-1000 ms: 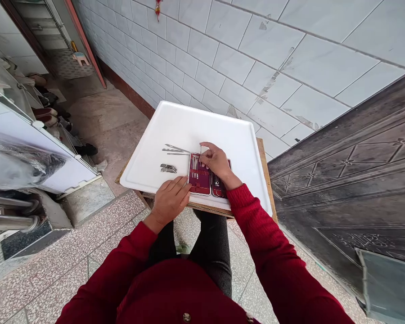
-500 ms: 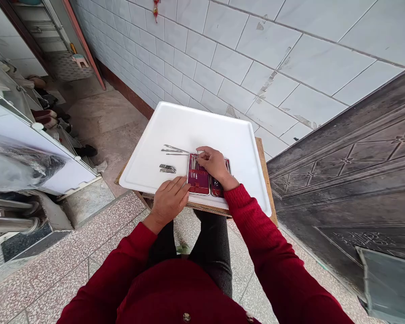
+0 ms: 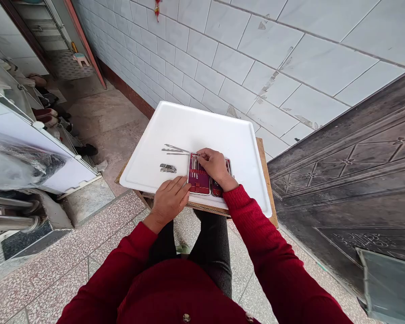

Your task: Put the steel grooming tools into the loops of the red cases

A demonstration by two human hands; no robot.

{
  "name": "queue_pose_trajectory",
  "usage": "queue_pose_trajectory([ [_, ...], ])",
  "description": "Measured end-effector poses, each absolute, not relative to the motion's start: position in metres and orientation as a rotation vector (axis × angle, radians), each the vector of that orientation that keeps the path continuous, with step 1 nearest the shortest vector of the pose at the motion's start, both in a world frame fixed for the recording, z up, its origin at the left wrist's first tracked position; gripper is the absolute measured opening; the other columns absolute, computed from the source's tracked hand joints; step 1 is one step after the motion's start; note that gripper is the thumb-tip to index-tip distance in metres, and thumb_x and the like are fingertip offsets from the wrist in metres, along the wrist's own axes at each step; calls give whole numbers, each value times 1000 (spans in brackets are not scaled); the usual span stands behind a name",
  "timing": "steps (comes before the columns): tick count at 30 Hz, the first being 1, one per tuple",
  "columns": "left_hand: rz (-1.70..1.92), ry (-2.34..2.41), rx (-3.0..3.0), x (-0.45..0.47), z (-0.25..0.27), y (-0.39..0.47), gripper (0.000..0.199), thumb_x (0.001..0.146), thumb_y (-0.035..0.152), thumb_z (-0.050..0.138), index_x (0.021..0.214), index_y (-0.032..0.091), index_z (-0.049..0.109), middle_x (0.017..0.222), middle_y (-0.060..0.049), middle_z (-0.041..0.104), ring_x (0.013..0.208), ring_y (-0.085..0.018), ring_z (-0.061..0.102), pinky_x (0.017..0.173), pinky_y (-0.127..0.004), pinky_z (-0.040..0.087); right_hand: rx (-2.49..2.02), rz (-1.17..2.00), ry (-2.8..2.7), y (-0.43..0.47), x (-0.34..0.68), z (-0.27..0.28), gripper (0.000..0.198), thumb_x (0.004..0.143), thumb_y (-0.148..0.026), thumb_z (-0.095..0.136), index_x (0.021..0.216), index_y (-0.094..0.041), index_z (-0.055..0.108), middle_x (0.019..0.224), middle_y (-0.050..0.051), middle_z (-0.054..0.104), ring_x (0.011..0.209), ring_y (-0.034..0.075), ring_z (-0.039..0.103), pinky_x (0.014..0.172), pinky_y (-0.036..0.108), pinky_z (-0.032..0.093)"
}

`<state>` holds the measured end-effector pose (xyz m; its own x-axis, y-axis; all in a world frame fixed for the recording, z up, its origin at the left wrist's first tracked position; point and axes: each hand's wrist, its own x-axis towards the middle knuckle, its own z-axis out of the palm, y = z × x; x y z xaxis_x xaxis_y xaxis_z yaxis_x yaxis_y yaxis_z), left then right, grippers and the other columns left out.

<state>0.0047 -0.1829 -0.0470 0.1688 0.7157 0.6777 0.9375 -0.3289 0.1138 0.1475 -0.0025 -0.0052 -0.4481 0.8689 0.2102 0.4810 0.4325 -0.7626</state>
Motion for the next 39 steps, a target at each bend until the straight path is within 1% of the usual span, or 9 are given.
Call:
queue_pose_trajectory([
  [6, -947, -1615, -2147, 5, -48, -183, 33, 99, 17, 53, 128, 22, 68, 136, -10, 71, 126, -26, 67, 102, -42, 53, -1146, 736, -2155, -6, 146, -4, 15, 85, -21, 60, 89, -20, 75, 75, 1, 71, 69, 17, 63, 70, 29, 48],
  [15, -945, -1590, -2124, 5, -49, -183, 29, 99, 17, 55, 125, 20, 69, 135, -10, 72, 124, -24, 68, 102, -40, 52, -1087, 667, -2282, -9, 146, 1, 15, 84, -17, 58, 80, -20, 72, 75, 1, 70, 70, 17, 62, 70, 28, 46],
  [19, -952, -1565, -2101, 5, -48, -182, 27, 100, 18, 55, 122, 18, 70, 133, -10, 73, 122, -24, 69, 100, -40, 53, -1098, 652, -2340, -10, 146, 9, 16, 84, -15, 59, 84, -20, 75, 77, 1, 71, 71, 17, 63, 72, 28, 47],
  [26, -964, -1581, -2134, 5, -48, -183, 29, 99, 18, 55, 125, 18, 69, 134, -12, 72, 125, -25, 67, 100, -41, 53, -1075, 462, -2532, -12, 129, 31, 22, 89, -14, 57, 93, -20, 78, 91, 5, 77, 82, 19, 67, 77, 30, 46],
  [30, -972, -1618, -2166, 4, -49, -184, 33, 99, 18, 54, 128, 21, 68, 135, -12, 71, 127, -26, 66, 103, -42, 53, -1099, 292, -2680, -12, 107, 37, 25, 93, -16, 54, 94, -20, 79, 98, 7, 77, 86, 21, 66, 75, 30, 43],
  [34, -948, -1604, -2154, 4, -48, -184, 30, 100, 18, 53, 125, 19, 69, 134, -12, 71, 126, -25, 67, 102, -41, 54, -1116, 132, -2823, -15, 87, 39, 29, 99, -19, 49, 98, -20, 78, 105, 9, 76, 89, 21, 66, 71, 30, 40],
  [39, -952, -1591, -2142, 5, -46, -185, 27, 99, 18, 55, 122, 18, 70, 133, -12, 72, 126, -25, 67, 101, -40, 54, -1107, 24, -2934, -19, 75, 40, 28, 101, -21, 49, 105, -17, 76, 112, 11, 75, 97, 23, 68, 73, 31, 41],
])
